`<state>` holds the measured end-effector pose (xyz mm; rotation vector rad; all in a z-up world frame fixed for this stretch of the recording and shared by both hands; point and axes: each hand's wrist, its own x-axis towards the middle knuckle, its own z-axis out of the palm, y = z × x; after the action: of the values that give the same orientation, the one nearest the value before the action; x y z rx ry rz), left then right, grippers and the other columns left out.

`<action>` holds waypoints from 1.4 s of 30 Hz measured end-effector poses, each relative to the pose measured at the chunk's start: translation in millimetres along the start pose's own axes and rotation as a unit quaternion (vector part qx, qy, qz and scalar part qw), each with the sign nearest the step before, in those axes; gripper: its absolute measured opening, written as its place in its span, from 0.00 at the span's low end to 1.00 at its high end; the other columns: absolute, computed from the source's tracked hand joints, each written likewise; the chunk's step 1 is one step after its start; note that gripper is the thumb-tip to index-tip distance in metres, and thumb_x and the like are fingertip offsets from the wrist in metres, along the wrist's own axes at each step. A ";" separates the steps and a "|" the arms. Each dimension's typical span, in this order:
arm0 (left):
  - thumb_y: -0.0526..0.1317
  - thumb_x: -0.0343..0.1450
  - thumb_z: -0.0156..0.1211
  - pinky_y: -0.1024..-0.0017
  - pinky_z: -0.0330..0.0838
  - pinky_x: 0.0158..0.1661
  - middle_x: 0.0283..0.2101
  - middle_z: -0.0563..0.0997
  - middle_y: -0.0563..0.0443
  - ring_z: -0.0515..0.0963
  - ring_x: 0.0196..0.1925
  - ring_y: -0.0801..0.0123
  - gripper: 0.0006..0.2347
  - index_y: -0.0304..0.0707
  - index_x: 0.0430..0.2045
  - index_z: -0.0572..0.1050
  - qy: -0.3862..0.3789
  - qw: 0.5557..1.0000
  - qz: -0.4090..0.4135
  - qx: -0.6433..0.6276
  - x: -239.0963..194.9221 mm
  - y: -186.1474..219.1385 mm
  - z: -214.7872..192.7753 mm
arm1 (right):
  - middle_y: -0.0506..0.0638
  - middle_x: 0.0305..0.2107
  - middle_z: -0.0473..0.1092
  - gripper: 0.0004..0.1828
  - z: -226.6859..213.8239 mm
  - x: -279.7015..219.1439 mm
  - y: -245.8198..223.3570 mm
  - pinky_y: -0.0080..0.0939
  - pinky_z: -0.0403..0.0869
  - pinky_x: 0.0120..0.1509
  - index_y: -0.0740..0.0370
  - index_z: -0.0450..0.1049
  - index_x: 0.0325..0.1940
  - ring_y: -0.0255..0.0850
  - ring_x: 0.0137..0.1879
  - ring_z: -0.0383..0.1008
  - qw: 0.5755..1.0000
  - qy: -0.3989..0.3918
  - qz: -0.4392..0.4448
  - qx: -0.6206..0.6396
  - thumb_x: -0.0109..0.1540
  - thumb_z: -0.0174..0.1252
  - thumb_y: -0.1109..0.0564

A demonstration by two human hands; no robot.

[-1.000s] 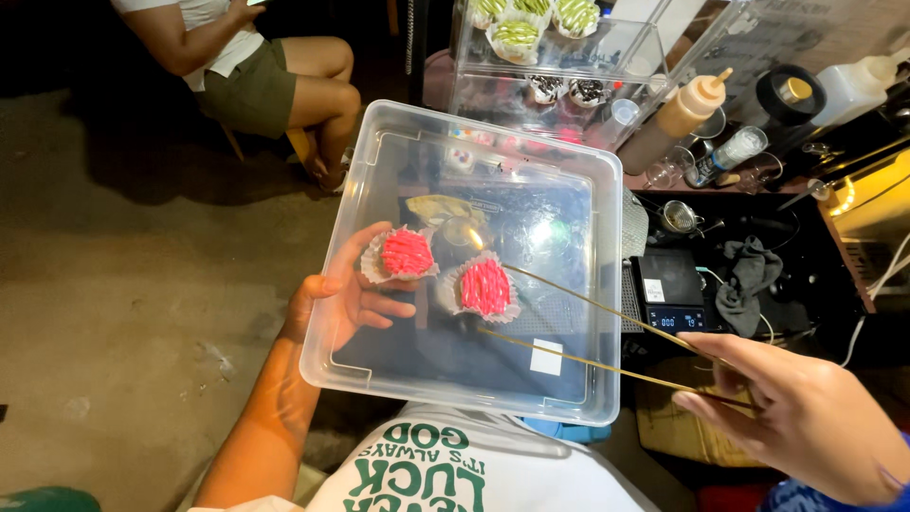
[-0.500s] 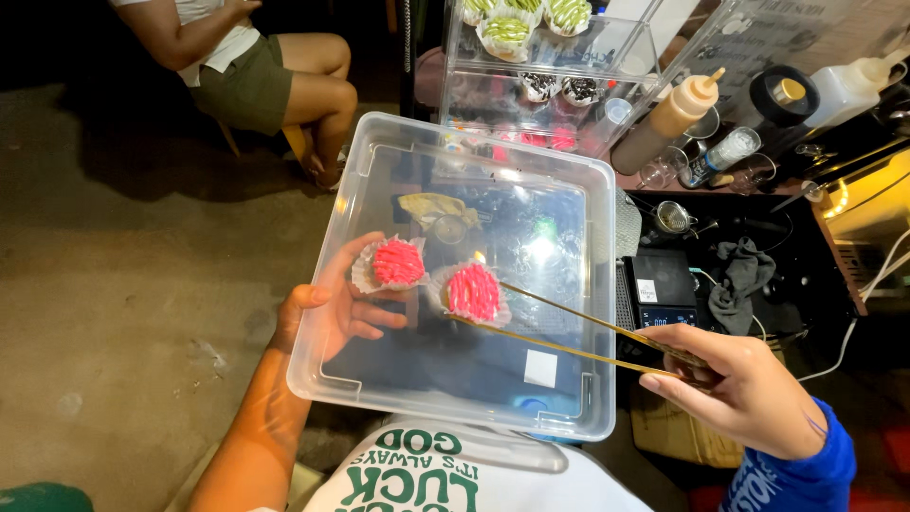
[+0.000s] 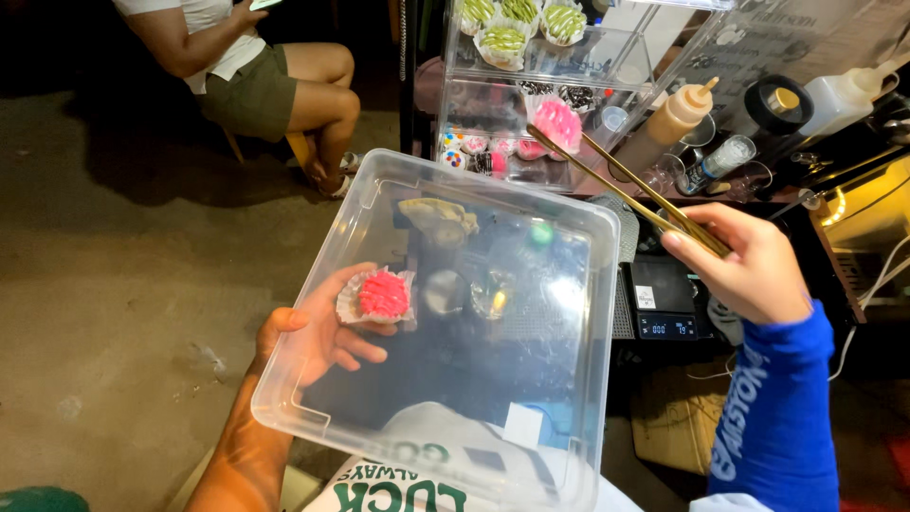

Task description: The person removes the lid from a plastic container and uses tongs to transfer cupcakes from a display shelf into the container. They secure the lid back onto the container, open a bottle, and use a cloth to wipe down a metal countertop.

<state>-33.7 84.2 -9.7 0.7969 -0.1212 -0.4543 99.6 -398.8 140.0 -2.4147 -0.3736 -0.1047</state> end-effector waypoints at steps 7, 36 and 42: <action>0.56 0.50 0.68 0.62 0.84 0.33 0.57 0.70 0.12 0.84 0.43 0.35 0.56 0.33 0.74 0.47 0.009 1.000 0.026 -0.009 -16.6 -4.5 -0.8 | 0.54 0.34 0.78 0.23 43.5 82.1 4.6 0.38 0.73 0.42 0.68 0.78 0.51 0.35 0.36 0.74 0.995 -0.029 -0.061 -0.068 0.62 0.67 0.46; 0.53 0.51 0.70 0.60 0.84 0.33 0.59 0.68 0.12 0.83 0.44 0.32 0.55 0.31 0.74 0.46 -0.009 0.999 0.021 -0.037 -0.4 9.2 -3.4 | 0.59 0.36 0.79 0.26 69.1 27.9 20.4 0.42 0.74 0.39 0.64 0.80 0.51 0.45 0.30 0.77 0.987 0.105 0.027 -0.118 0.58 0.68 0.43; 0.54 0.50 0.70 0.60 0.84 0.33 0.57 0.70 0.11 0.84 0.43 0.33 0.56 0.31 0.74 0.46 -0.023 0.999 0.008 -0.023 11.0 10.6 -5.8 | 0.61 0.30 0.77 0.27 87.9 35.3 10.5 0.47 0.76 0.42 0.62 0.78 0.53 0.52 0.36 0.80 0.985 0.124 0.004 -0.120 0.59 0.65 0.41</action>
<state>-18.6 89.7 -6.9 0.7404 -0.1599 -0.4587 134.4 -341.3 72.3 -2.5984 -0.2475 -0.4646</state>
